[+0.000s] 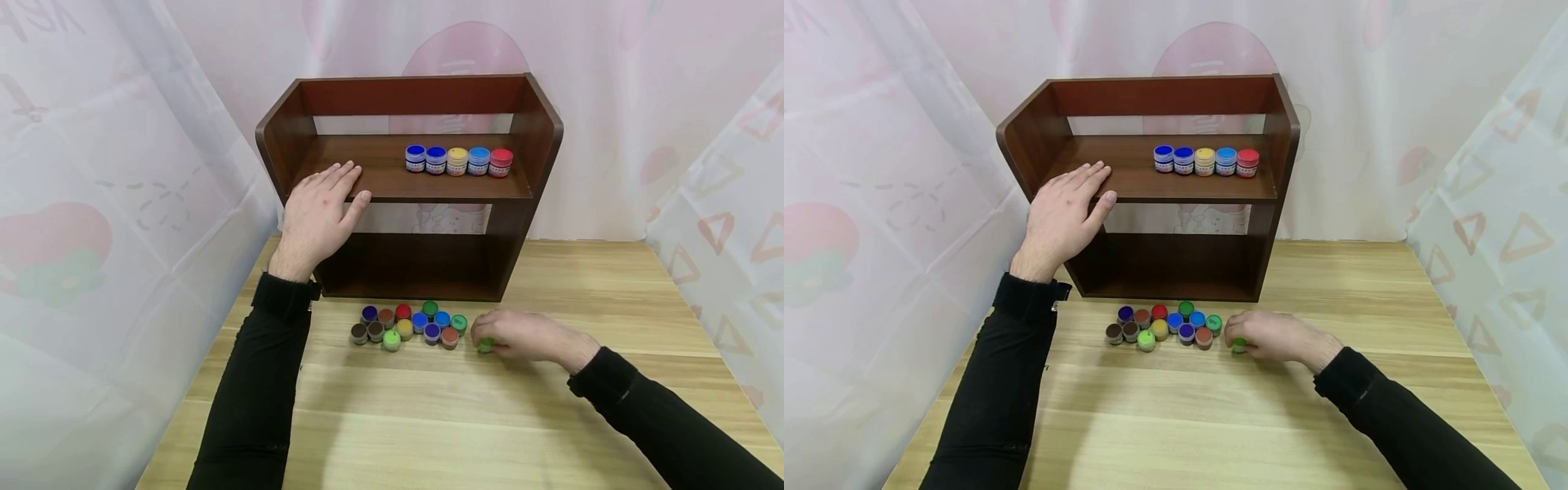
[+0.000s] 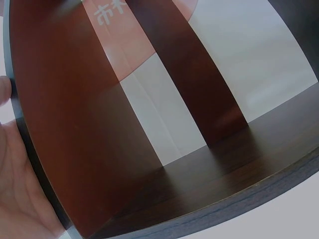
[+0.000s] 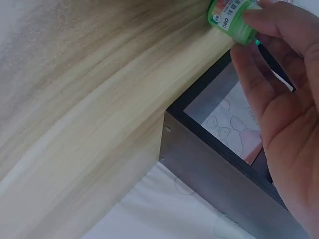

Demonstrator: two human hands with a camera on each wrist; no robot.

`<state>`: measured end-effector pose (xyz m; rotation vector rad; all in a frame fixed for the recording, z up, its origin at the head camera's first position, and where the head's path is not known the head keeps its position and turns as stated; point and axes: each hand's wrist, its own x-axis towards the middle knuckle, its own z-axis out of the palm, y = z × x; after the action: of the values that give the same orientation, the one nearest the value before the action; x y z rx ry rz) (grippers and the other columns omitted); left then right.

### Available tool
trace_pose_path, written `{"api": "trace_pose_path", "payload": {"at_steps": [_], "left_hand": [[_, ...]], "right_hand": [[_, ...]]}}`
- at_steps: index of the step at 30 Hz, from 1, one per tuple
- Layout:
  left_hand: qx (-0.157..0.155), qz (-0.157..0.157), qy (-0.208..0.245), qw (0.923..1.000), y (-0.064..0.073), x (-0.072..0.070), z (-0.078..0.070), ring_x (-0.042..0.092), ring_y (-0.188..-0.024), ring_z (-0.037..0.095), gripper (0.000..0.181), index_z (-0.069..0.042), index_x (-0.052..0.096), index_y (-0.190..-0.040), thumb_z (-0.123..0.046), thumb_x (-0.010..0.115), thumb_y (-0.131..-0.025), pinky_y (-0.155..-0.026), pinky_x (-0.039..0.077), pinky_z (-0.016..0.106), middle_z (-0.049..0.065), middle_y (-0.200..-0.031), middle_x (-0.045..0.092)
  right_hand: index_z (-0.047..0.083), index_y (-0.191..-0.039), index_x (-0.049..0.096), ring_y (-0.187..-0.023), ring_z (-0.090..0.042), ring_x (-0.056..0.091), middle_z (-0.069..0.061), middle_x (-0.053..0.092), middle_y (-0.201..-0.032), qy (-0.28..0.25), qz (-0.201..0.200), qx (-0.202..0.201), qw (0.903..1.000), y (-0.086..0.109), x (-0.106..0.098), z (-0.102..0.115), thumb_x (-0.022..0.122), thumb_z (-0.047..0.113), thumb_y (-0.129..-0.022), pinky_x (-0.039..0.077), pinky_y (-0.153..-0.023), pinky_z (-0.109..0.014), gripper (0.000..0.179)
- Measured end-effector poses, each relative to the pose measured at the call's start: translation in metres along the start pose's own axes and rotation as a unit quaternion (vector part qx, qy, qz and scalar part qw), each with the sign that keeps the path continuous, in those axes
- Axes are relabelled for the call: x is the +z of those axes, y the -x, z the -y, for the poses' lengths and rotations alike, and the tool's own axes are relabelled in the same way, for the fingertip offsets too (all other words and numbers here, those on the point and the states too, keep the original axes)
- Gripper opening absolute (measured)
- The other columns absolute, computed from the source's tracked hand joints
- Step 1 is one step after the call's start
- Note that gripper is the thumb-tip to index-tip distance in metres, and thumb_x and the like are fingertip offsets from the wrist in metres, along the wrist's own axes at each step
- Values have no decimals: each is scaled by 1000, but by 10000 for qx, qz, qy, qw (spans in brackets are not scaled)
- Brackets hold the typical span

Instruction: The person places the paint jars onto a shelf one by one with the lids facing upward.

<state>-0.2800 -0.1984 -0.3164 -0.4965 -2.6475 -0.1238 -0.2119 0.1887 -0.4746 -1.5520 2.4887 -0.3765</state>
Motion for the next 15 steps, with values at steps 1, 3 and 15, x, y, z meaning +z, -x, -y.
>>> {"api": "trace_pose_path", "payload": {"at_steps": [1,3,15], "left_hand": [[0,3,-2,10000,0,0,0,28,-154,18,79,-19,38,-163,-68,15,-105,-126,19,42,1,-166,37],[5,3,5,10000,0,0,0,28,-154,18,79,-19,37,-164,-68,15,-105,-126,19,42,1,-166,36],[8,-19,6,10000,0,0,0,29,-154,19,79,-19,38,-163,-68,15,-106,-126,20,43,1,-166,37]], "right_hand": [[12,-107,74,-113,-17,64,-2,72,-118,-11,-37,-14,10000,0,-1,0,73,-8,-87,56,-96,-36,28],[10,-107,74,-110,-15,64,-2,72,-116,-51,-137,-23,9999,-2,-3,0,74,-8,-86,57,-94,-34,28],[7,-111,76,-100,-16,66,-5,71,-110,267,-590,341,9973,-17,-30,-3,81,2,-87,59,-90,-33,25]]}}
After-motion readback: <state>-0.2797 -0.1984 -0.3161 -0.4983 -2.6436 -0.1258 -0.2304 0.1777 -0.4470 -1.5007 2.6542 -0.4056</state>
